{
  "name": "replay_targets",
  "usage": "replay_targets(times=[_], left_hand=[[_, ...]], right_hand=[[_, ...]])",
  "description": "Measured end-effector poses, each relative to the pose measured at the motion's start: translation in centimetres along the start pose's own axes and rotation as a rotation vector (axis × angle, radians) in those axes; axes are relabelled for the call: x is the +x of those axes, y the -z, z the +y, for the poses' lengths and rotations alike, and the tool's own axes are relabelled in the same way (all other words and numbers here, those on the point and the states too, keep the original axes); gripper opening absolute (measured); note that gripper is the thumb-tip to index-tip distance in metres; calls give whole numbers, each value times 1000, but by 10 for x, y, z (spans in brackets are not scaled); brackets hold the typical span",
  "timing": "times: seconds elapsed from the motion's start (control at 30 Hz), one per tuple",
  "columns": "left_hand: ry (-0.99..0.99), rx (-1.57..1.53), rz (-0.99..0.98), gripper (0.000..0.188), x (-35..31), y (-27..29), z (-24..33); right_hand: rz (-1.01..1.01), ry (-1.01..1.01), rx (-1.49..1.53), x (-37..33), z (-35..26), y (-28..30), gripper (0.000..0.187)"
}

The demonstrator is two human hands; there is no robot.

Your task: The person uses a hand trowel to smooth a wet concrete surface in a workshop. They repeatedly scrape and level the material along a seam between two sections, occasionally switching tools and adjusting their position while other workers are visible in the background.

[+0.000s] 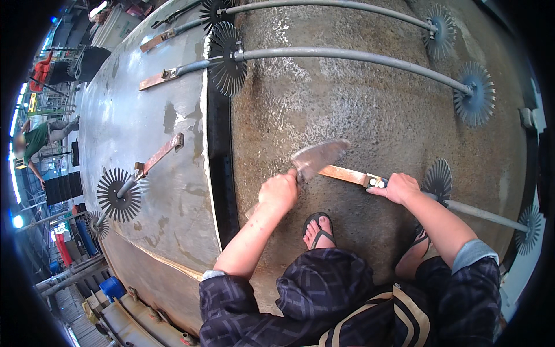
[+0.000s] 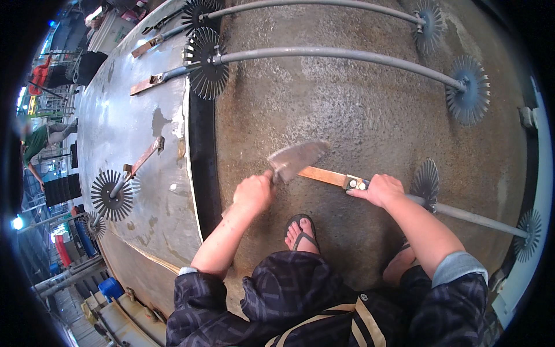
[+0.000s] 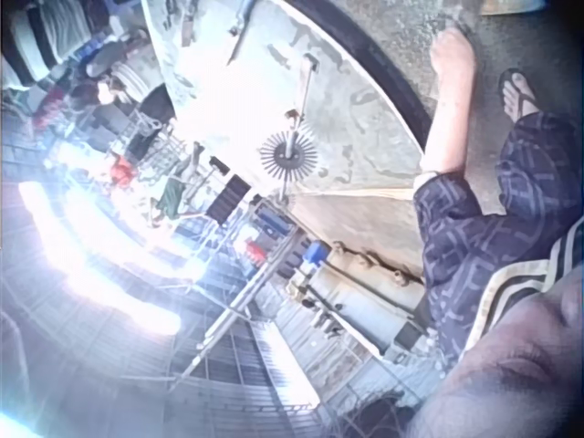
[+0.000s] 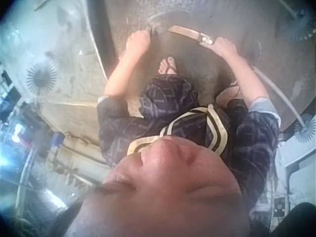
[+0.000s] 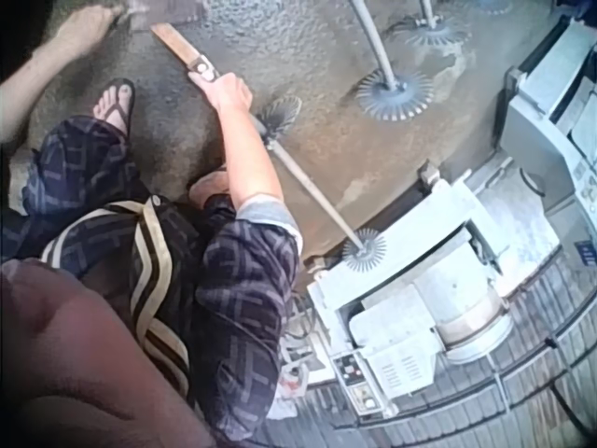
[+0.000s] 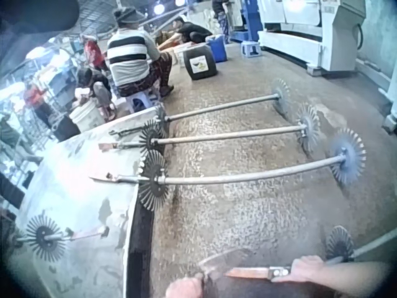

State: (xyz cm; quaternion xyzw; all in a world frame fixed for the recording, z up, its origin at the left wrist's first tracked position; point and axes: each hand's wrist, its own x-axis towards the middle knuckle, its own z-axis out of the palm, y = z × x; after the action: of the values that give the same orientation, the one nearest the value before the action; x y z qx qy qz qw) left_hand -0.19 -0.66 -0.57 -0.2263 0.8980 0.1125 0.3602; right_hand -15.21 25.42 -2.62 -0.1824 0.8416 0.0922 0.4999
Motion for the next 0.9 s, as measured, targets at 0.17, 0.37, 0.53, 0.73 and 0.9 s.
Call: replay_targets(times=[0.17, 0.37, 0.53, 0.73, 0.9], left_hand=[[238, -9, 149, 28, 20, 10, -31], [175, -156, 119, 34, 1, 3, -25], [169, -190, 142, 33, 3, -12, -19], [100, -136, 132, 32, 2, -7, -20], [56, -143, 107, 31, 0, -7, -17]], right_hand=[[12, 9, 20, -2, -1, 1, 88], [19, 5, 9, 1, -1, -1, 89], [12, 7, 3, 0, -1, 0, 89], [26, 8, 14, -1, -1, 0, 89], [-12, -5, 17, -2, -4, 3, 89]])
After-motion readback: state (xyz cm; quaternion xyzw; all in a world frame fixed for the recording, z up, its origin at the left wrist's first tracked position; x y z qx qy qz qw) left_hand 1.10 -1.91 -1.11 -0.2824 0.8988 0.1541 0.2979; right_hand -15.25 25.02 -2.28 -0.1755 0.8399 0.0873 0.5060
